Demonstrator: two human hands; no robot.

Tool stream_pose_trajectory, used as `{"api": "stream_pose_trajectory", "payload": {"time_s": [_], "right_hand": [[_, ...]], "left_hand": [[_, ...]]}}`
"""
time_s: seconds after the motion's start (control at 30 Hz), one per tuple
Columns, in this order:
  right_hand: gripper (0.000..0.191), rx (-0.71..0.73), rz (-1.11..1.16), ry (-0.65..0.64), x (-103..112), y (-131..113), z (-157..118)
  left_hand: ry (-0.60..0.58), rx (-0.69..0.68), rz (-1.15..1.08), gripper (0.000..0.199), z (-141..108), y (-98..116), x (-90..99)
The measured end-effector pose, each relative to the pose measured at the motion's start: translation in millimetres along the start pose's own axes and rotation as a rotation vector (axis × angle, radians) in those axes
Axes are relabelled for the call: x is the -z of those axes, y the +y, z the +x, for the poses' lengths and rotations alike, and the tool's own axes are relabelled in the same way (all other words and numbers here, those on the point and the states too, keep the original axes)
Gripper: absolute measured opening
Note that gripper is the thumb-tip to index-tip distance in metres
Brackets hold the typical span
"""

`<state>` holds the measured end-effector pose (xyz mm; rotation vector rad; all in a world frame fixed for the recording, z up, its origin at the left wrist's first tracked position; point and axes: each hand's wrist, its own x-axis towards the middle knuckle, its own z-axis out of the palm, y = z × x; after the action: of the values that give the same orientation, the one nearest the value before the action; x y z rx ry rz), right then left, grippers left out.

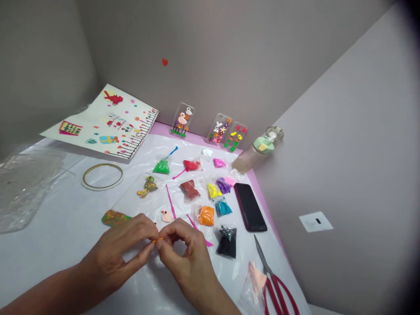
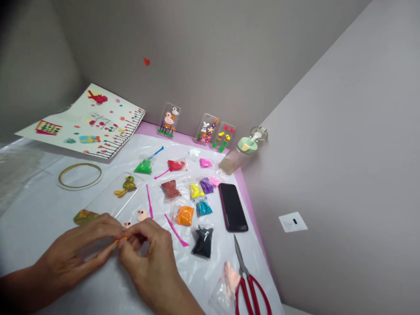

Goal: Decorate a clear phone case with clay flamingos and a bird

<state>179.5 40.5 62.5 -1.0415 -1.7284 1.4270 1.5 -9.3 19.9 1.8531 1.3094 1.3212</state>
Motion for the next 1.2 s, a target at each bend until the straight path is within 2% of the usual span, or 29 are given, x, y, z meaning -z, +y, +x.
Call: {"api": "stream_pose_trajectory", "payload": {"time_s": [0.07,0.17,0.27,0.33,0.4,0.53,0.67,0.8,0.97,1.1,1.2], "right_hand": [[0.014,0.014,-0.016,0.011,0,1,0],[0.014,0.042,-0.045,0.004,2,-3,-2],[0.012,0.028,0.049,-0.172,10,-13,-4],[0.020,-0.029,0.202,-0.313,15,-19,-4],[0.026,-0.107,0.361,-0.353,18,-19,-4],[0.025,-0.163,0.498,-0.212,16,-10,1],[0.021,-0.162,0.587,-0.128,14,-3,7],[0.029,-0.237,0.637,-0.089,15,-1,9],[0.029,-0.257,0.548,-0.030,16,1,10],[0.030,-0.202,0.513,-0.035,16,1,10],[0.026,-0.183,0.539,-0.022,15,1,11]], "left_hand": [[-0.002,-0.006,-0.012,0.025,-1,-1,-2.0],[-0.005,0.055,-0.028,0.018,1,2,-0.7],[0.017,0.186,-0.053,0.011,9,7,8.3],[0.043,0.303,-0.077,0.010,15,8,16.6],[0.059,0.423,-0.127,0.014,20,7,23.3],[0.029,0.611,-0.240,0.025,22,-1,26.3],[-0.064,0.654,-0.288,0.028,22,-2,23.7],[-0.099,0.730,-0.357,0.033,24,1,24.4],[-0.125,0.699,-0.441,0.020,23,2,24.2],[-0.157,0.708,-0.461,0.024,22,0,22.7],[-0.132,0.755,-0.460,0.027,22,-2,22.4]]}}
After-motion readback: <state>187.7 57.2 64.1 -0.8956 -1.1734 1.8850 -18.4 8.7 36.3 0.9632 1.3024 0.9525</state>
